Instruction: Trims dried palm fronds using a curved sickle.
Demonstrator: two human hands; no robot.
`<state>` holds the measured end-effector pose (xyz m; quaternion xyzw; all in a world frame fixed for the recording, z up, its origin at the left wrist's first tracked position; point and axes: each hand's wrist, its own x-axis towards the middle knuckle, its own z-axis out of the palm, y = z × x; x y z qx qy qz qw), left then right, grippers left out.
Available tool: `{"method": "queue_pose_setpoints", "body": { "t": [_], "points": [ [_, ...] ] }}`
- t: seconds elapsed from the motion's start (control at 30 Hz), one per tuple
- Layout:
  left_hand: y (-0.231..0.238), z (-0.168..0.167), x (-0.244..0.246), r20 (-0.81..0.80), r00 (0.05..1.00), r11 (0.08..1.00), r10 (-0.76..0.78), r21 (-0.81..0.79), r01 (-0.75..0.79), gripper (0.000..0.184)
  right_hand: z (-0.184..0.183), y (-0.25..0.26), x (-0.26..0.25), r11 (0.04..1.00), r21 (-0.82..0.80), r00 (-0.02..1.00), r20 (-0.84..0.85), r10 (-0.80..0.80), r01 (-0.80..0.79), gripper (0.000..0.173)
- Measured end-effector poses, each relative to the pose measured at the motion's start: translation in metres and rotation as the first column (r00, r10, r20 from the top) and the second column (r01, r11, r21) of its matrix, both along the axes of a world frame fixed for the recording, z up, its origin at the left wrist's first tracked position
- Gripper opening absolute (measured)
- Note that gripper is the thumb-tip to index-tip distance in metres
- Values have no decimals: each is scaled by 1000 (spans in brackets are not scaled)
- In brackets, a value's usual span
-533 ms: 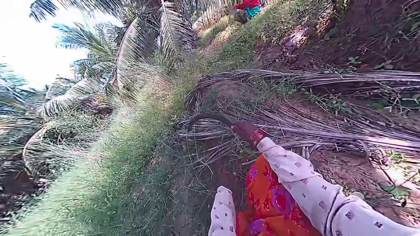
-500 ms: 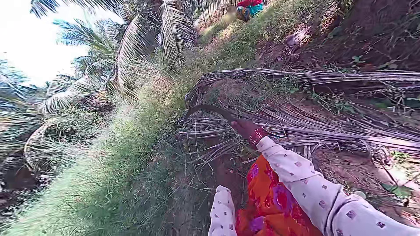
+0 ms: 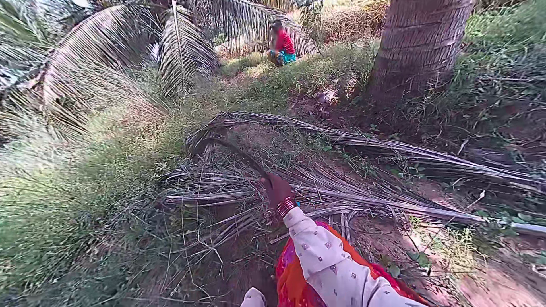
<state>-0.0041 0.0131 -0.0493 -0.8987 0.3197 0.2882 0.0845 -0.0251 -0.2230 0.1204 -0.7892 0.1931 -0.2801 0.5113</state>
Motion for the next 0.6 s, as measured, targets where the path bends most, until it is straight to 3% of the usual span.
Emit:
{"method": "queue_pose_setpoints", "body": {
  "t": [0.03,0.07,0.1,0.2,0.27,0.47,0.6],
  "points": [
    [10,-65,27,4,993,985,119,-127,-118,55,5,-8,-2,1000,-9,996,-86,25,-25,40],
    [11,-99,47,-80,966,948,246,-188,-257,59,11,-17,-2,999,-12,984,-173,50,-53,43],
    [8,-107,55,-138,928,900,346,-231,-370,60,14,-25,-1,997,-16,965,-253,71,-78,45],
    [-18,-46,34,-193,837,762,513,-348,-547,58,5,-44,5,998,-24,898,-437,43,-60,46],
    [-28,-27,28,-199,824,725,531,-397,-563,60,-6,-55,10,999,-13,829,-559,26,-40,46],
    [-45,-43,25,-197,816,634,544,-540,-553,61,-8,-73,11,997,-9,682,-730,48,-80,41],
    [-57,-38,18,-225,818,609,529,-571,-551,57,-7,-84,10,998,4,657,-753,42,-60,38]
  ]
}}
